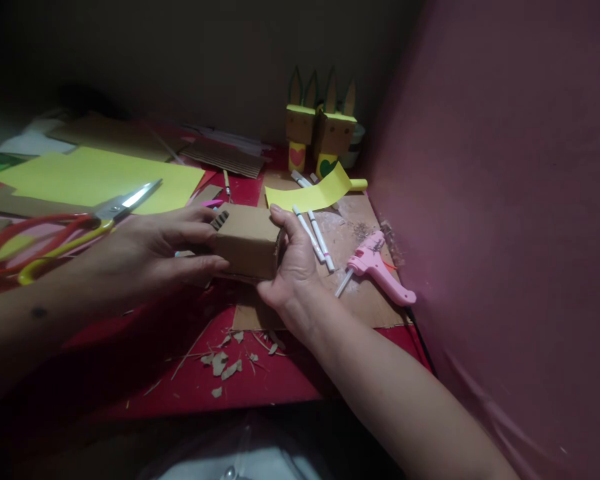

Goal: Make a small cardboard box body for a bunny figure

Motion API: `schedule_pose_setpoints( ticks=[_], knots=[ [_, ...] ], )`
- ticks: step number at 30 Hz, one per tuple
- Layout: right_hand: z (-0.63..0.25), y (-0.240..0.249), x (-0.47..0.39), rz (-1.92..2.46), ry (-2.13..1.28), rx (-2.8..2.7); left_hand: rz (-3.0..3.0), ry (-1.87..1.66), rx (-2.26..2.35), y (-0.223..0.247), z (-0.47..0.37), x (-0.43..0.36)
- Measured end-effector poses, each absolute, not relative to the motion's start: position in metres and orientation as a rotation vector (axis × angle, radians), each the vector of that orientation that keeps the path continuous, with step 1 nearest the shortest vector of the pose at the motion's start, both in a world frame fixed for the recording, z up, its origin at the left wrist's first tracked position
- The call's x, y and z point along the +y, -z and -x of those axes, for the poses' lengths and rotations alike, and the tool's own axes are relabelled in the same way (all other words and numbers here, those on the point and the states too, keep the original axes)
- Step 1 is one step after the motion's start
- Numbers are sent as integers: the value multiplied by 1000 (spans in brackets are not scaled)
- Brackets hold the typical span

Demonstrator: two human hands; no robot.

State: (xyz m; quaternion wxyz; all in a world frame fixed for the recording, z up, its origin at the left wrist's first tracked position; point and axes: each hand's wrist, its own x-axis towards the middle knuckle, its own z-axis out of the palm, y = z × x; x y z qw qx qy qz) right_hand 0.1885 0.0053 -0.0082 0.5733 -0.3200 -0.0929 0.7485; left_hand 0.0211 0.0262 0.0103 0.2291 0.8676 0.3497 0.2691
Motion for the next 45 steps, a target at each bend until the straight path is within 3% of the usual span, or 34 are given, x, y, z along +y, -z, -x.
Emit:
schedule_pose_setpoints(
  ticks=[10, 17, 33, 45],
  knots=[
    [-187, 4, 5, 787, -1655, -161, -2427, -865, 1134, -6, -21, 20],
    [-188, 5, 6, 759, -1648, -193, -2638, -923, 874, 5, -19, 25],
    [-187, 4, 6, 631, -1594, -150, -2380, -992, 977, 9, -33, 9],
    [-189, 5, 4, 609, -1699, -177, -1826, -861, 674, 1, -20, 36]
  ],
)
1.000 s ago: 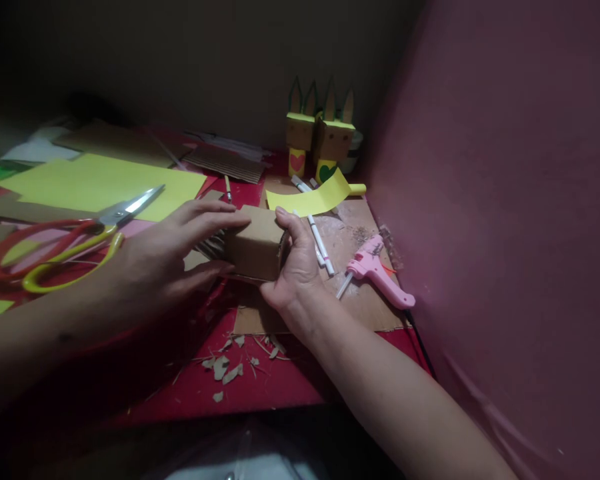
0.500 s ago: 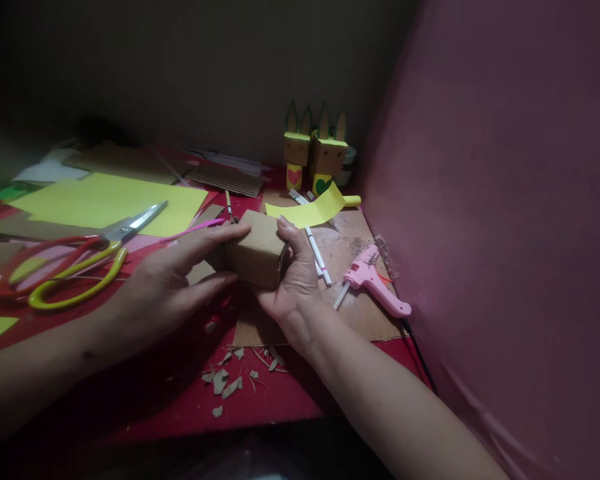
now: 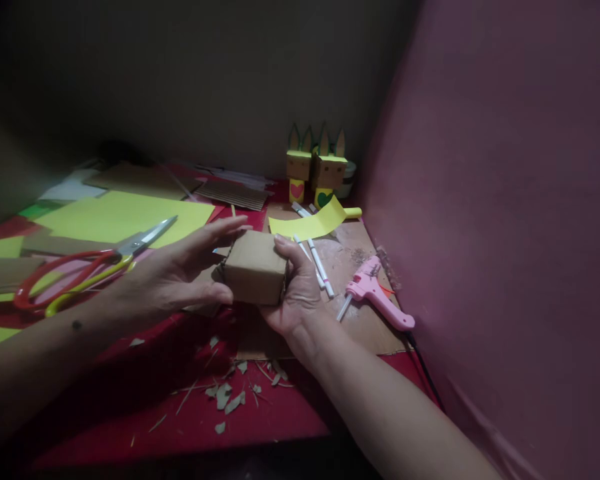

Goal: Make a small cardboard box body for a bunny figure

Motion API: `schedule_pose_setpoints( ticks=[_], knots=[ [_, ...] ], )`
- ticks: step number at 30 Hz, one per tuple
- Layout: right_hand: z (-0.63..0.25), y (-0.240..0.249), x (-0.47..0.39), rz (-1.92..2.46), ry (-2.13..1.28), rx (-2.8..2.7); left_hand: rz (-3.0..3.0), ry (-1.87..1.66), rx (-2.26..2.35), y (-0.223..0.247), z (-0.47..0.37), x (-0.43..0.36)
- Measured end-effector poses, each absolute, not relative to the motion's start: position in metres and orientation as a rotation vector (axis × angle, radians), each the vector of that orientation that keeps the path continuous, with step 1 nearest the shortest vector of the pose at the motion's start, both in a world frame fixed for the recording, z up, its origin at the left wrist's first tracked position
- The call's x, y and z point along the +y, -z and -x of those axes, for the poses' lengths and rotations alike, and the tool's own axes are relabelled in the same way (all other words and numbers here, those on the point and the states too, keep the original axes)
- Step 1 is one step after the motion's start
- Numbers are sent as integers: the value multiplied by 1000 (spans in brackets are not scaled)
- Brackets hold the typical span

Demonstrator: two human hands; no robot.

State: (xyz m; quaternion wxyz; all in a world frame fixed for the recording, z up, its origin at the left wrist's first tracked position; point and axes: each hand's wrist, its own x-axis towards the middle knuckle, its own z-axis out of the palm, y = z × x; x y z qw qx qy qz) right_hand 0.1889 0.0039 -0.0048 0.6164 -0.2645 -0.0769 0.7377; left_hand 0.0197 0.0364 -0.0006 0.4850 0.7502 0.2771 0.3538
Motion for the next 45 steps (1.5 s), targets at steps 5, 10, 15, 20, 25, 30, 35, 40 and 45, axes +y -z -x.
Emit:
schedule_pose_setpoints(
  ticks=[5, 10, 15, 20, 25, 30, 35, 40, 45],
  knots=[
    [-187, 5, 2, 600, -1685, -226, -1809, -920, 687, 1, -22, 33],
    [-185, 4, 0, 623, -1675, -221, -1886, -975, 721, 0, -22, 29],
    [-184, 6, 1, 643, -1666, -213, -2093, -983, 811, -3, -19, 29],
    [-186, 8, 2, 588, -1670, -203, -2076, -936, 763, -1, -19, 34],
    [-186, 8, 3, 583, -1681, -209, -2133, -950, 764, 0, -20, 36],
    [-185, 8, 2, 609, -1709, -207, -2164, -958, 761, 1, -18, 35],
    [-186, 7, 2, 651, -1736, -180, -2146, -972, 767, 6, -19, 38],
    [-188, 5, 2, 679, -1795, -152, -1974, -878, 796, 2, -19, 37],
    [-190, 6, 3, 676, -1808, -134, -2016, -821, 731, 2, -16, 39]
  ],
)
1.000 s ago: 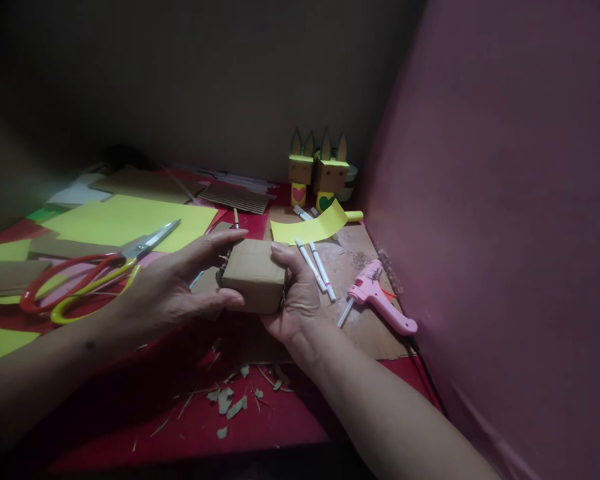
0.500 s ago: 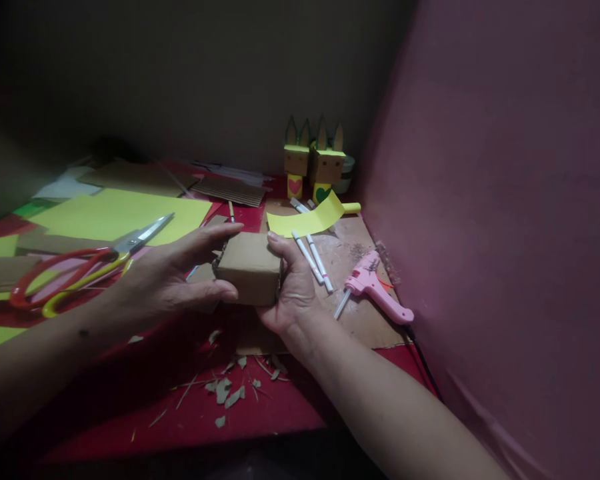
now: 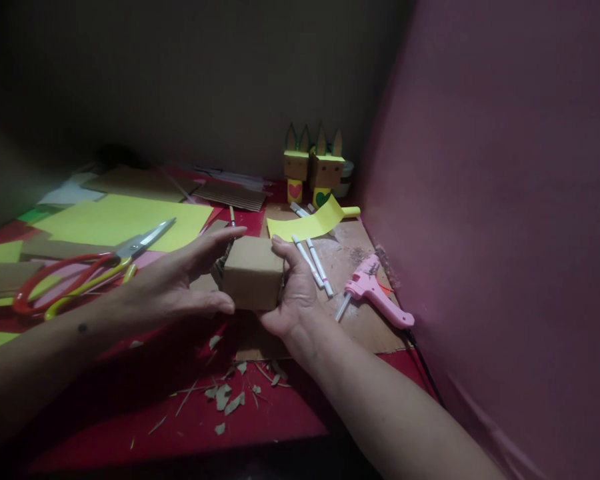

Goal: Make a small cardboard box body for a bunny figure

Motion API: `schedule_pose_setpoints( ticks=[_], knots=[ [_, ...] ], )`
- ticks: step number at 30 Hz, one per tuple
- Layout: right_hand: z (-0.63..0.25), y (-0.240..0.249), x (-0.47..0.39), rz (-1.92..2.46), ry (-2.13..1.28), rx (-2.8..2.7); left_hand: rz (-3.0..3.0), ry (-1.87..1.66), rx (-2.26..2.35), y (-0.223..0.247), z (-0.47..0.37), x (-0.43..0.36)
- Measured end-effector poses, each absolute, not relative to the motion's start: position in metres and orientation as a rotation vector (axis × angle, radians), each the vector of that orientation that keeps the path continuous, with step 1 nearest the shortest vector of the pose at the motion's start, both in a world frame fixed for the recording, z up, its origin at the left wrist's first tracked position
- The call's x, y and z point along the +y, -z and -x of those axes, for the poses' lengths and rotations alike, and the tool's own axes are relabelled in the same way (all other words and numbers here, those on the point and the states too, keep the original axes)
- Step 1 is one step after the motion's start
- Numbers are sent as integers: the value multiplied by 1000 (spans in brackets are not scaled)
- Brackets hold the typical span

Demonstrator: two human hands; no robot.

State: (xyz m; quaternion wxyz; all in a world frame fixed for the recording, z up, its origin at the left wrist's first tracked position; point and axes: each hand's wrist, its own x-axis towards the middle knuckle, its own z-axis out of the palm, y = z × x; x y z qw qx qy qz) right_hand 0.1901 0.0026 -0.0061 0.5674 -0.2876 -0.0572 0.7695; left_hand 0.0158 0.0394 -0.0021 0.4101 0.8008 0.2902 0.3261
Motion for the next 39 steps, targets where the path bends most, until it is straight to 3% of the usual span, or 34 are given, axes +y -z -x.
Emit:
schedule_pose_setpoints(
  ticks=[20, 31, 39],
  knots=[
    [-189, 3, -1, 637, -1710, -236, -1969, -801, 625, -2, -18, 31],
    [-184, 3, -17, 581, -1562, -561, -2308, -1025, 683, 20, -24, 14],
    [-183, -3, -39, 597, -1291, -947, -2048, -1271, 466, 14, -23, -5]
  ],
)
